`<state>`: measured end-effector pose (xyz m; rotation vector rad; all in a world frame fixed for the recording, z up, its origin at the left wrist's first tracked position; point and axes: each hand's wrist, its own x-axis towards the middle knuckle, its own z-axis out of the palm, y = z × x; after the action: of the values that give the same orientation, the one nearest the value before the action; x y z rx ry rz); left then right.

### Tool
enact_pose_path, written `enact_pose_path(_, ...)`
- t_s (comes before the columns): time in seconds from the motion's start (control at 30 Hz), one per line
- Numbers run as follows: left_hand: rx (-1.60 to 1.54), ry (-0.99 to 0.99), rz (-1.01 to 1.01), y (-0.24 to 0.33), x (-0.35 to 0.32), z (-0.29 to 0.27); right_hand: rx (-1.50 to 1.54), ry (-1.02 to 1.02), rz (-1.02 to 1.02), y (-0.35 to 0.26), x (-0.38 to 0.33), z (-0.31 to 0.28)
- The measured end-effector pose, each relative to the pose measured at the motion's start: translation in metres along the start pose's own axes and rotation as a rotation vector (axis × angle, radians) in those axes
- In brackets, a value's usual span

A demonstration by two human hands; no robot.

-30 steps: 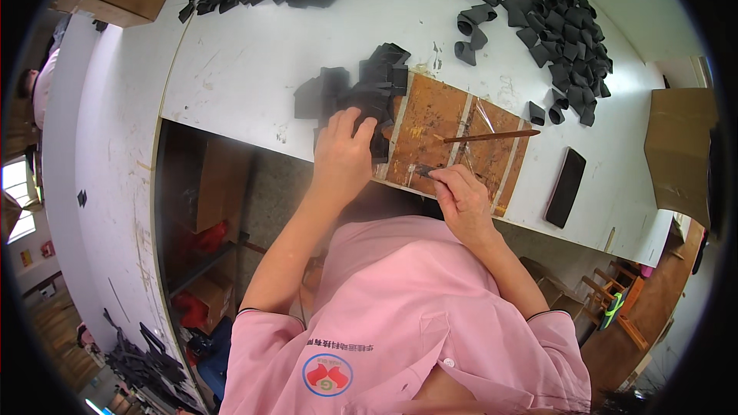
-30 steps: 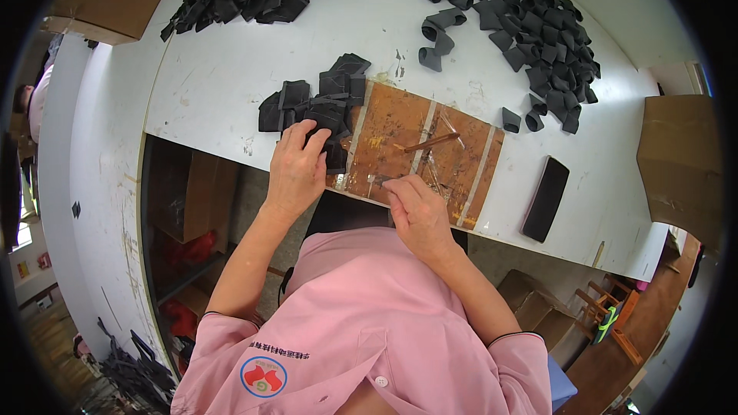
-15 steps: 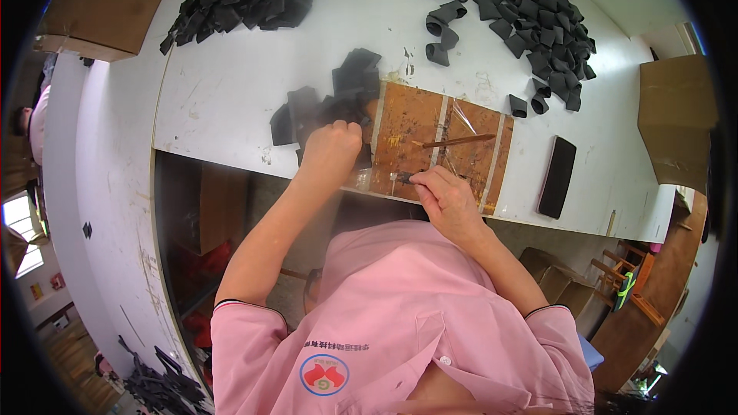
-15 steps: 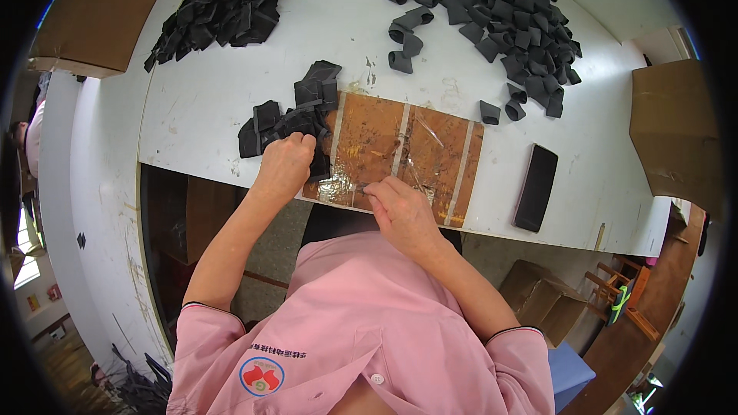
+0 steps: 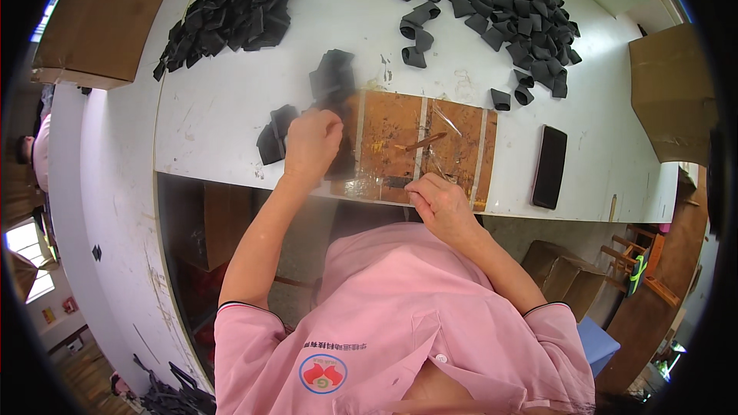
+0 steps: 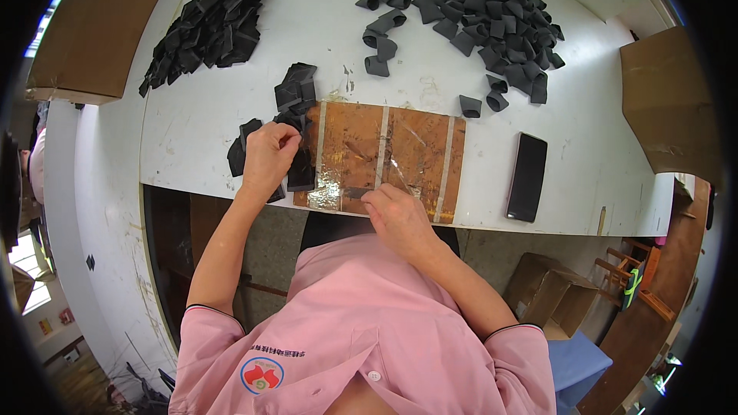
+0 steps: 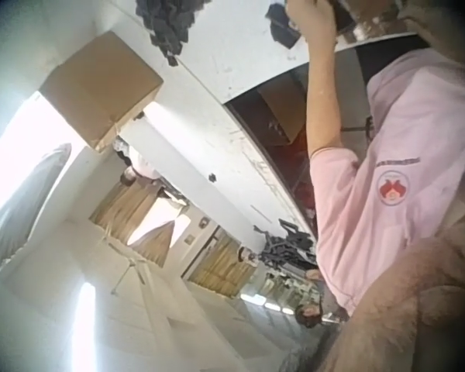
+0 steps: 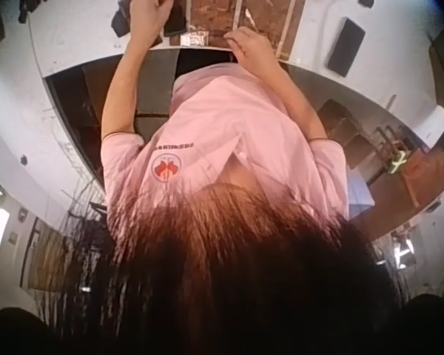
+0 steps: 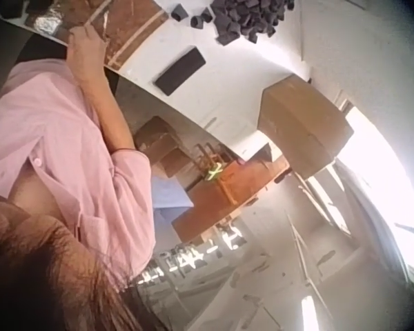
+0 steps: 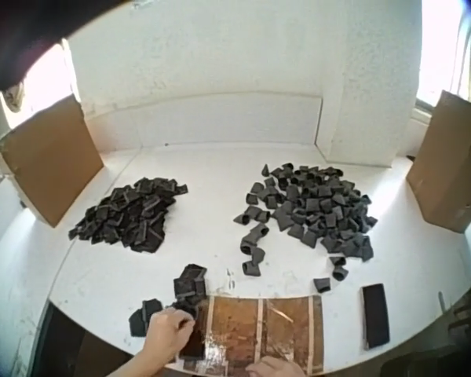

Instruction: Assembling small black rubber components using a thin needle-like tool on a workbench.

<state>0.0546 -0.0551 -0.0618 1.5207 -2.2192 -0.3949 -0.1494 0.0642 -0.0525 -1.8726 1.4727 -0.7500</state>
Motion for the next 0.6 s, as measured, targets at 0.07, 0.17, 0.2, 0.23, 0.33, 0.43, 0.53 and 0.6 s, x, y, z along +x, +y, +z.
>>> enact_pose_path(0.07,-0.304,-0.06,-0.113,0.007,-0.004,0.004,-0.004,-0.003,0.012,0.001,0.001,-0.001)
enact_pose_path(0.17,-0.274,0.02,-0.008,0.013,-0.013,0.021,0.002,-0.009,0.021,0.001,0.002,-0.002)
enact_pose_path(0.2,-0.277,0.028,0.018,0.014,-0.017,0.025,0.011,-0.011,0.019,0.0,0.002,-0.002)
enact_pose_path(0.23,-0.229,0.033,0.043,0.015,-0.019,0.028,0.012,-0.008,0.024,0.001,0.001,-0.003)
enact_pose_path(0.33,-0.287,0.068,0.009,0.023,-0.023,0.027,0.019,-0.002,0.038,0.003,-0.001,-0.004)
enact_pose_path(0.43,-0.756,0.061,-0.345,0.032,-0.031,0.028,0.094,0.05,-0.006,-0.002,0.001,-0.006)
enact_pose_path(0.53,-1.148,-0.043,-0.592,0.076,-0.03,-0.002,0.327,0.15,0.059,-0.024,0.013,-0.016)
enact_pose_path(0.6,-1.11,0.001,-0.472,0.09,-0.038,-0.007,0.528,0.33,0.133,-0.034,0.02,-0.015)
